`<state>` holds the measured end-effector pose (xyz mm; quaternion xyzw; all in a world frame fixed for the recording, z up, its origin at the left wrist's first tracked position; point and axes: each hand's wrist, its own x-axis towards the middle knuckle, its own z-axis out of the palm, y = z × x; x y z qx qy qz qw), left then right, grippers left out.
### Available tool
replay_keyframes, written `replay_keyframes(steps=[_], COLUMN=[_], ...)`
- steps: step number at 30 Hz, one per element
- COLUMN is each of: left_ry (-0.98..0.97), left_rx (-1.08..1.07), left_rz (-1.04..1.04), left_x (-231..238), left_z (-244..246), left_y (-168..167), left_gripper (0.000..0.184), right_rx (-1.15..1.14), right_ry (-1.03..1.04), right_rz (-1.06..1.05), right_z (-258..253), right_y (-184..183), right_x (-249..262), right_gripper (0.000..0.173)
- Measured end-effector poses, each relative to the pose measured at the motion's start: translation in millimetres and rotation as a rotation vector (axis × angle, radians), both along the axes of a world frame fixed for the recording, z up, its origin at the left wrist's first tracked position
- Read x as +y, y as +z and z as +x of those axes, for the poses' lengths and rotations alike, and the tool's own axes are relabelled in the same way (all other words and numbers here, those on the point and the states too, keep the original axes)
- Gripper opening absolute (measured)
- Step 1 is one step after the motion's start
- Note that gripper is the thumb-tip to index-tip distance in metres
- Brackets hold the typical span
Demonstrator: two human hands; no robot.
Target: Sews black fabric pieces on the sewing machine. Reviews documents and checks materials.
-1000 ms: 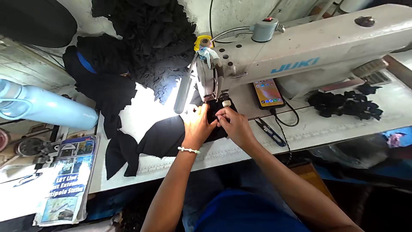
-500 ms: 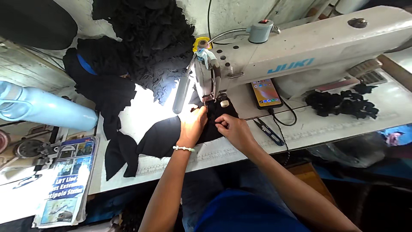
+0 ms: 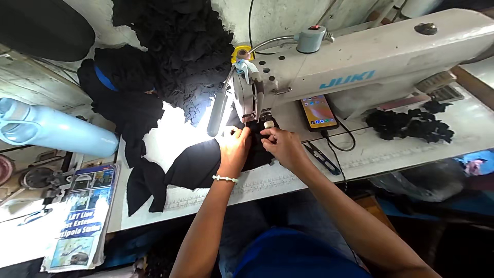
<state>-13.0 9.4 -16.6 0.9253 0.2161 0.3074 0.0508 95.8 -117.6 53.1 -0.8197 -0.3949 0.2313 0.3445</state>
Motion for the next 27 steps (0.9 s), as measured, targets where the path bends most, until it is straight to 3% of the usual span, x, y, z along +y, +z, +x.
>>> replay_keyframes(steps=[5,10,13,18,23,27], left_ry=[-0.083,-0.207,-0.188,-0.037,0.058,0.102], left_rx=[-0.034,0.001,0.028,0.076,0.044,0.059], left_rz=[0.016,-0.001,-0.015,-0.106,-0.046,-0.114], left_x=[5.7,16.3,15.3,-4.0,-14.3,-21.3], left_z=[-4.4,-13.9,-17.4,-14.3,-12.2,-16.0], left_y=[0.5,2.1,0.2,6.1,-3.7,-2.0], left_gripper=[0.007,0.01,0.013,0.029,0.026,0.033], right_rx=[-0.051,-0.395,-0.616,-0.792,-0.792,-0.438], right_ry=[0.055,0.064,0.101,0.1,0.121,0.239], right_rz=[-0.093,0.181,0.261,0.288,0.305,0.175], right_z=[-8.9,-25.9,-38.7,-50.5,-53.0,-28.9], right_y=[-3.1,-41.2,-62.0,-76.5,-80.1,-47.1], right_x=[-6.9,-16.0,-17.6,-18.3,-22.8,-26.2], right_gripper=[0.021,0.014,0.011,0.011,0.015,0.023])
